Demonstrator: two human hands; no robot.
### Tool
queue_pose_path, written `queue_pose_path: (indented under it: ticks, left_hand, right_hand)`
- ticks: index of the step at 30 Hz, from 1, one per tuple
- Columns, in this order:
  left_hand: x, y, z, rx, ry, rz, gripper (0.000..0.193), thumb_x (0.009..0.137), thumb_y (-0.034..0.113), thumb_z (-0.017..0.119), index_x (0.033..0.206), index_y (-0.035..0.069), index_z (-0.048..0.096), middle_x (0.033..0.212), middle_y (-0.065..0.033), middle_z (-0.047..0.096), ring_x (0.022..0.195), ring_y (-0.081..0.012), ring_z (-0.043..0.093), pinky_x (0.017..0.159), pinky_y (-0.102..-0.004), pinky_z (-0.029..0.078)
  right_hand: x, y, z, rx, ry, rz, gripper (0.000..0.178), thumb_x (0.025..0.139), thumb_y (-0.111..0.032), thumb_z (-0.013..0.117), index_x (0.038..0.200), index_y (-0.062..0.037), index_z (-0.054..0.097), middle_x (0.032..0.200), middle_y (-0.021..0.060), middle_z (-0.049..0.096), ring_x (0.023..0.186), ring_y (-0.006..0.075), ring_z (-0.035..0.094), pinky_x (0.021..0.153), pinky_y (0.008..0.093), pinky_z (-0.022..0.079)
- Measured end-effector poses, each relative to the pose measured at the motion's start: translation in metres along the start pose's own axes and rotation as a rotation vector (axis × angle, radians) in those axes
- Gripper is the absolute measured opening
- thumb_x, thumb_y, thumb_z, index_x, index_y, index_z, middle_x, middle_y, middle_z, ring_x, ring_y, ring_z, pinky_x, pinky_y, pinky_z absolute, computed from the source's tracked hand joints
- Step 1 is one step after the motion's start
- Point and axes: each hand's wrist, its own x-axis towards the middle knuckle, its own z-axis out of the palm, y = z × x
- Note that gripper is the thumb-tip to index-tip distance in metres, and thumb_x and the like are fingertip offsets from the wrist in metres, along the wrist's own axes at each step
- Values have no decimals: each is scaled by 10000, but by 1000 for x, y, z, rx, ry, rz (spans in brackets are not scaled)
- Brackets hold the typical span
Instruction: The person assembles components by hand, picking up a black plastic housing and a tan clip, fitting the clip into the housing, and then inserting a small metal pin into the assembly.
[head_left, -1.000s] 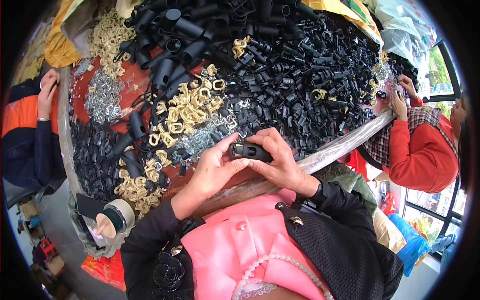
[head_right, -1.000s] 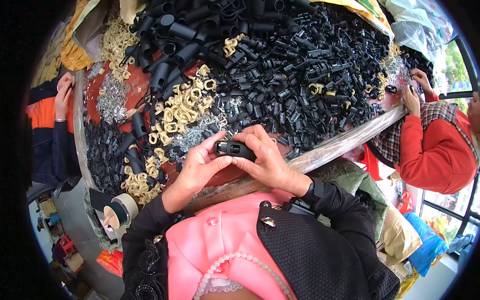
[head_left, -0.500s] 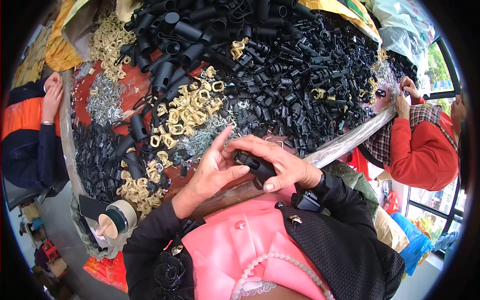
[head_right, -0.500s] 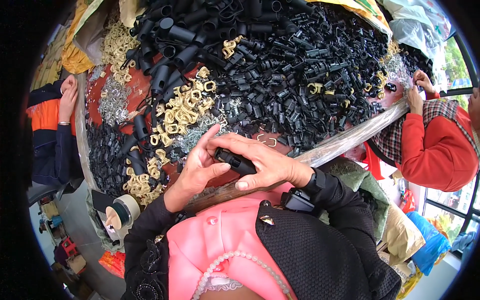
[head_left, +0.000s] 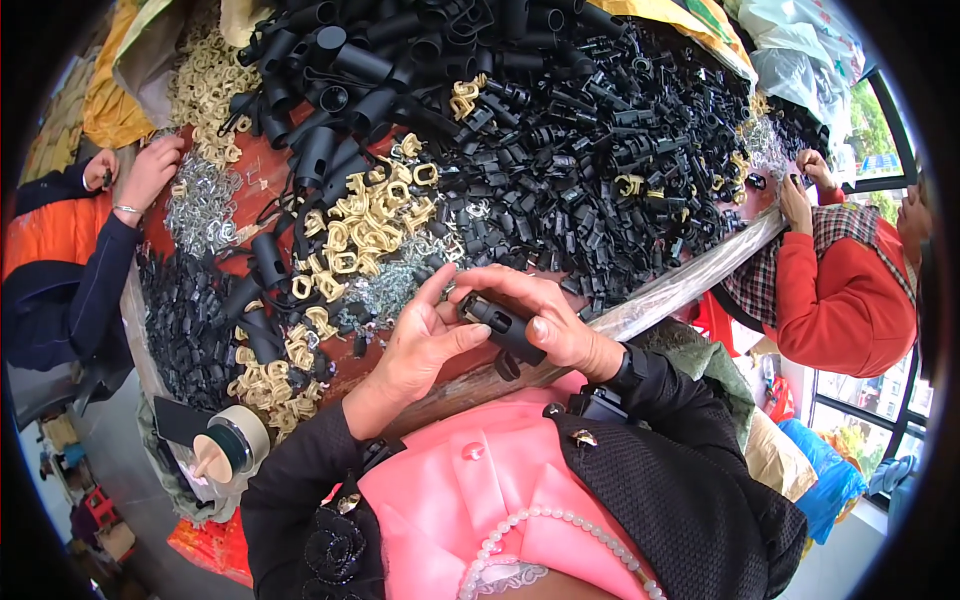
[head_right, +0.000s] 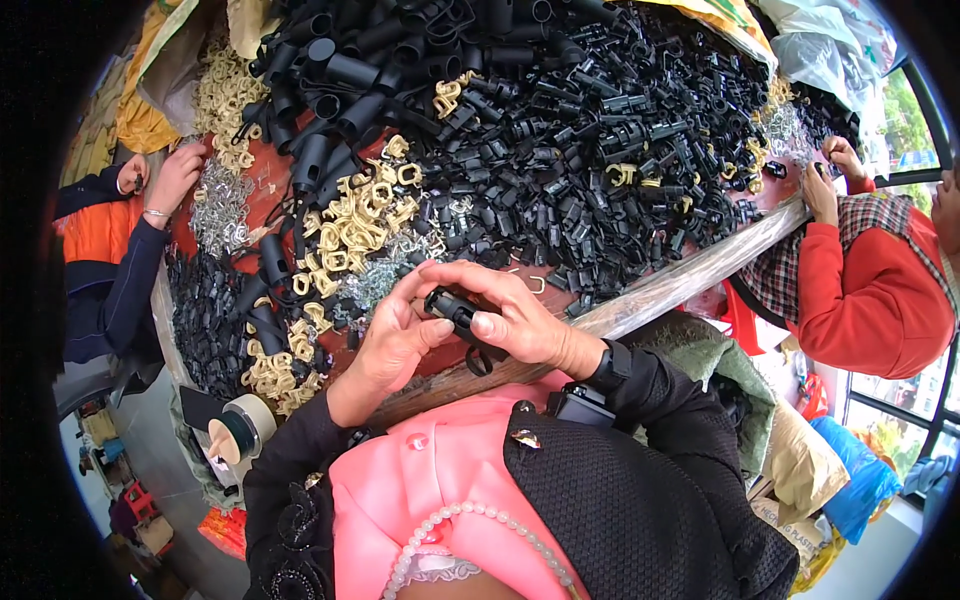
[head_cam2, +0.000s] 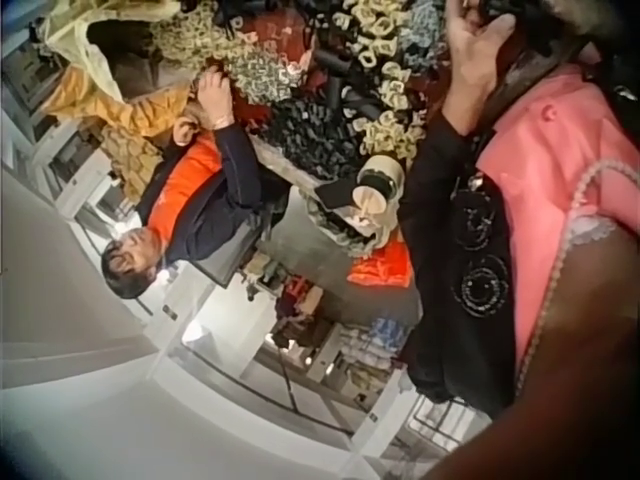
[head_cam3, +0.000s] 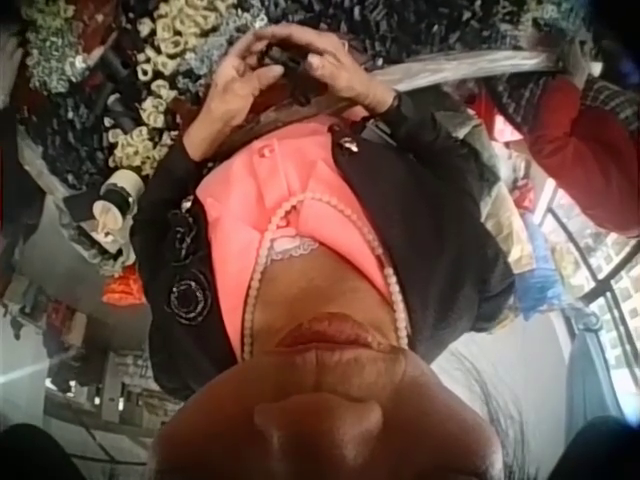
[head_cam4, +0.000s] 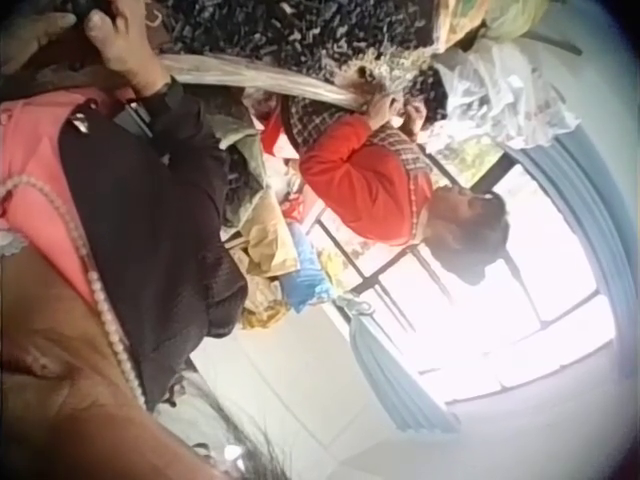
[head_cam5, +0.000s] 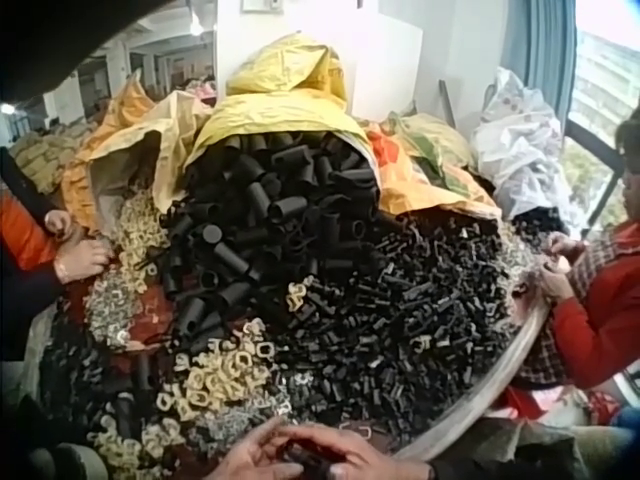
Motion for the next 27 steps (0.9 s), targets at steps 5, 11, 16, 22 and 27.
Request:
queue_pose_path:
  ticks: [5,11,16,22,27]
  left_hand:
    - [0,2,3,-61,20,-12,810,720,-27,604,1290,-47,29,1097,-162,472,956,-172,511,853,-284,409]
    - [0,-1,4,-78,40,-10,654,735,-25,581,1258,-12,188,1069,-117,490,966,-174,514,861,-305,416]
    - [-1,-2,4,-75,57,-12,599,753,-22,560,1255,-1,234,1058,-111,499,974,-186,514,862,-329,423]
    - [-2,-4,5,-62,67,-25,619,761,-14,555,1265,-10,195,1064,-131,500,976,-196,513,860,-351,426]
    - [-3,-3,14,-94,63,-16,706,748,-12,580,1279,-29,114,1038,-138,511,932,-184,527,830,-312,431]
  right_hand:
    - [1,3,-1,-39,47,-39,879,695,-684,404,1161,61,381,1043,131,475,986,201,477,866,309,364]
    - [0,3,0,-91,82,-63,860,718,-688,351,1118,71,419,995,123,483,940,182,490,829,298,388]
    - [0,2,1,-101,125,-58,844,727,-684,336,1074,78,443,961,121,497,895,172,506,791,284,406]
    - [-6,3,0,-104,131,-56,798,727,-680,342,985,63,475,885,99,507,806,151,516,723,262,419]
    - [-8,5,-1,-123,142,-111,763,736,-663,354,967,53,475,873,92,501,790,144,508,700,258,417]
